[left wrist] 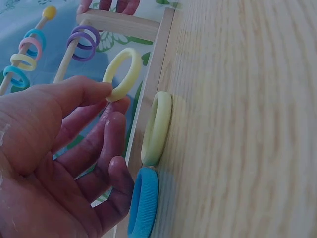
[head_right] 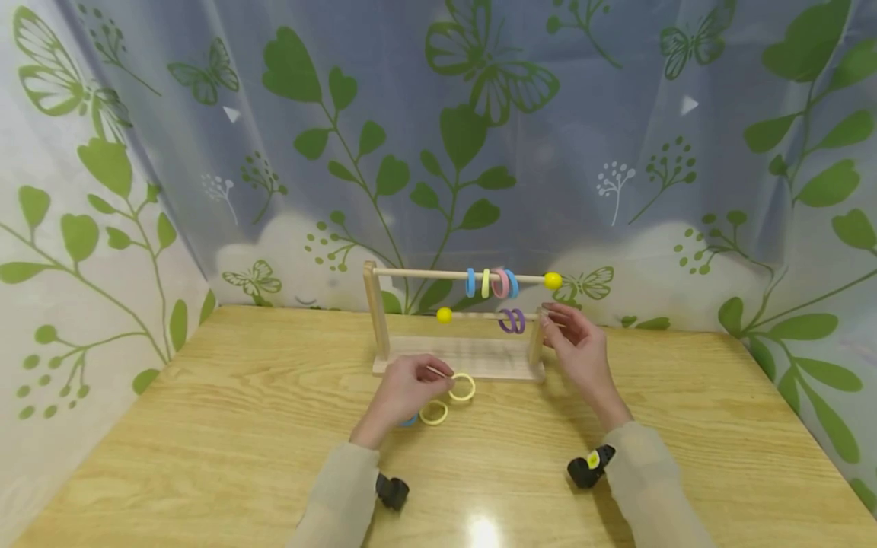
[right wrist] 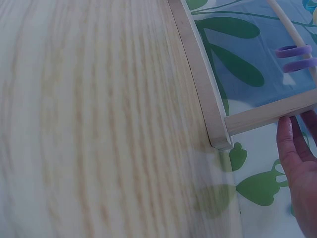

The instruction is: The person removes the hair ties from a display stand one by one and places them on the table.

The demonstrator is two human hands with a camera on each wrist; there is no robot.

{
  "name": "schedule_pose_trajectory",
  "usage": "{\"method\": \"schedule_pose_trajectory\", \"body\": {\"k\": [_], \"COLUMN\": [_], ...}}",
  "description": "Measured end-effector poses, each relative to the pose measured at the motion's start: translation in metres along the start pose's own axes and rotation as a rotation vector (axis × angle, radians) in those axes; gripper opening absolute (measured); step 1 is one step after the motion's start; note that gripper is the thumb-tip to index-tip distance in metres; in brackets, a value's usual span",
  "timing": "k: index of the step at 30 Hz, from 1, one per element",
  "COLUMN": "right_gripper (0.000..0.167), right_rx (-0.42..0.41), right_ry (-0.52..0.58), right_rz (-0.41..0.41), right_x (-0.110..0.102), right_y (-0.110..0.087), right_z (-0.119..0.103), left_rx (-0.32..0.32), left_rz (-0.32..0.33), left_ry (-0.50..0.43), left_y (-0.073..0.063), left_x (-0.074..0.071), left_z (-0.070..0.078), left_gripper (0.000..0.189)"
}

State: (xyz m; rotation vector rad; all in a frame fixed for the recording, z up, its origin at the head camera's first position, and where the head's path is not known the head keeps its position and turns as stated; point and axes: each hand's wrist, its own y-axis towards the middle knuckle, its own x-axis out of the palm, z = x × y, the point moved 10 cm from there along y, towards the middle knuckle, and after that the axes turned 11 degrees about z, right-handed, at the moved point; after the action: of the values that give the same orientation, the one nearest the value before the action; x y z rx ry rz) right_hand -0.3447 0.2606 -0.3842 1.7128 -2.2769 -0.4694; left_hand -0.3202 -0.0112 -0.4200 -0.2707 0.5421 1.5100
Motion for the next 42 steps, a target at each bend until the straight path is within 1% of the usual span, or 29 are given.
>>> {"method": "schedule_pose_trajectory", "body": {"k": [4, 8, 14, 18, 23, 29, 36, 42], "right_gripper": [0.041, 0.041, 0.041, 0.041, 0.041, 0.040, 0.040, 0.039], "right_rx": [-0.001, -0.002, -0.015, -0.023, -0.025, -0.017, -0.010, -0.010], "right_ry": [0.000, -0.003, 0.003, 0.011, 0.010, 0.008, 0.020, 0.018], "right_rz": [-0.001, -0.001, -0.005, -0.008, -0.011, -0.006, -0.008, 0.001], "right_x": [0.000, 0.000, 0.000, 0.001, 0.001, 0.000, 0.000, 0.000], "right_y": [0.000, 0.000, 0.000, 0.000, 0.000, 0.000, 0.000, 0.000], "right_z": [0.000, 0.000, -0.001, -0.002, -0.002, -0.001, 0.000, 0.000], "left_rx": [-0.001, 0.008, 0.040, 0.060, 0.071, 0.084, 0.080, 0.080], "left_rz": [-0.044, -0.073, -0.125, -0.167, -0.201, -0.222, -0.242, -0.245], "left_ry": [0.016, 0.027, 0.043, 0.073, 0.109, 0.124, 0.109, 0.115], "left_y": [-0.001, -0.002, -0.001, 0.001, 0.003, 0.002, 0.001, 0.001], "left_x": [0.003, 0.006, 0.012, 0.018, 0.023, 0.026, 0.027, 0.027], "left_z": [0.001, 0.003, 0.004, 0.003, 0.002, 0.003, 0.003, 0.000], "left_gripper": [0.007, 0.008, 0.007, 0.004, 0.005, 0.004, 0.004, 0.005]}}
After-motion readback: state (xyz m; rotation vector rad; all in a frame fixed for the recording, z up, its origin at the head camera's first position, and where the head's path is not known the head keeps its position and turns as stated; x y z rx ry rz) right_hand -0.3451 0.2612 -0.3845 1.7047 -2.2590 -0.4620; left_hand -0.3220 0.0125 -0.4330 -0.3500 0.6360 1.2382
